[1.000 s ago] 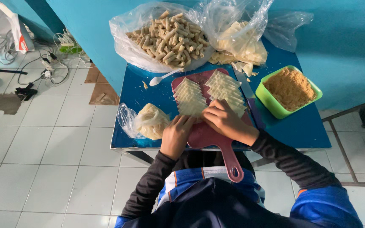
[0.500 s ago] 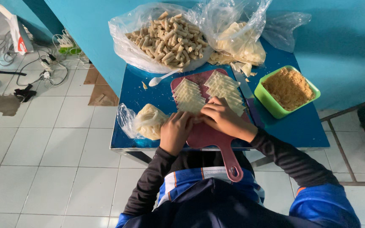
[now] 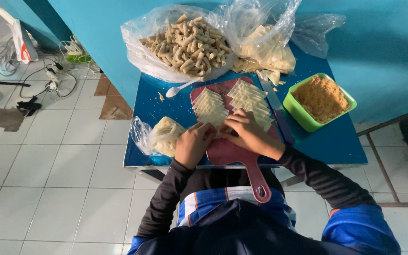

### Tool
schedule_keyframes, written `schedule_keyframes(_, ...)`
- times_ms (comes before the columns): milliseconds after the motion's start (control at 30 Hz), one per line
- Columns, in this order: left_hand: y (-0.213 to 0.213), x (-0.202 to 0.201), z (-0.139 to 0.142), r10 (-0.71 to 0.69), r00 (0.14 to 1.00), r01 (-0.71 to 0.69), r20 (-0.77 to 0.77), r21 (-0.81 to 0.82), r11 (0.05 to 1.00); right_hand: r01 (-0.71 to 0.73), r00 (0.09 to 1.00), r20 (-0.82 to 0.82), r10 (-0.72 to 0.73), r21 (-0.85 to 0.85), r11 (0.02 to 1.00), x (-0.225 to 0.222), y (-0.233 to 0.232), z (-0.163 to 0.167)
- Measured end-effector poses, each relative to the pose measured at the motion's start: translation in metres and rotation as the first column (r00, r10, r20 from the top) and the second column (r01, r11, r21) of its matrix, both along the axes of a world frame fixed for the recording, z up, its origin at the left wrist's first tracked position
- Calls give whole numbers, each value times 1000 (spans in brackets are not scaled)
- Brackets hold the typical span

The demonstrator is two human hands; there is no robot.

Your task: The person shapes pieces of dough on a pink paddle board, pinching and folding the dough closed over filling taken from a green container. Shaped dough pieces accumulate on the board next to a large bag of already shaped pieces.

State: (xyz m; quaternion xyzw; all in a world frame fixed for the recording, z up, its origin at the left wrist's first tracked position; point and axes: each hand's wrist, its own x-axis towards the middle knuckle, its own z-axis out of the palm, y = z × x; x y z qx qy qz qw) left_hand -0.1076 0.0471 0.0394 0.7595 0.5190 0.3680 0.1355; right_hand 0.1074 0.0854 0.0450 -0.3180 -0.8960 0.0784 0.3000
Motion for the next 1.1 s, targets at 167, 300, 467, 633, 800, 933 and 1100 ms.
schedule_keyframes(167,-6,4,0,14,998,-7,-59,109,994,42,998,-43,-43,-6,999,-7,-3,-2)
schedule_keyframes(300,-7,4,0,8,998,-2,-61,104,995,97,995,-35,-95,65,993,-12,-7,-1)
schedule_keyframes(467,-7,3,-1,5,999,1,-52,127,992,109,994,-15,-109,62,992,-12,-11,5)
schedule_keyframes(633,-6,4,-1,21,999,-16,-45,122,992,134,991,22,-136,59,989,-14,-12,4)
schedule_keyframes(800,-5,6,-2,38,999,-38,4,108,993,109,991,56,-118,140,984,-10,-12,1)
schedule_keyframes(933,-2,8,-4,70,998,-70,2,79,994,45,986,142,-91,297,954,-2,-14,-1)
schedule_keyframes(1100,-3,10,-6,106,994,-105,-8,70,992,81,984,113,-134,388,918,-7,-18,-3)
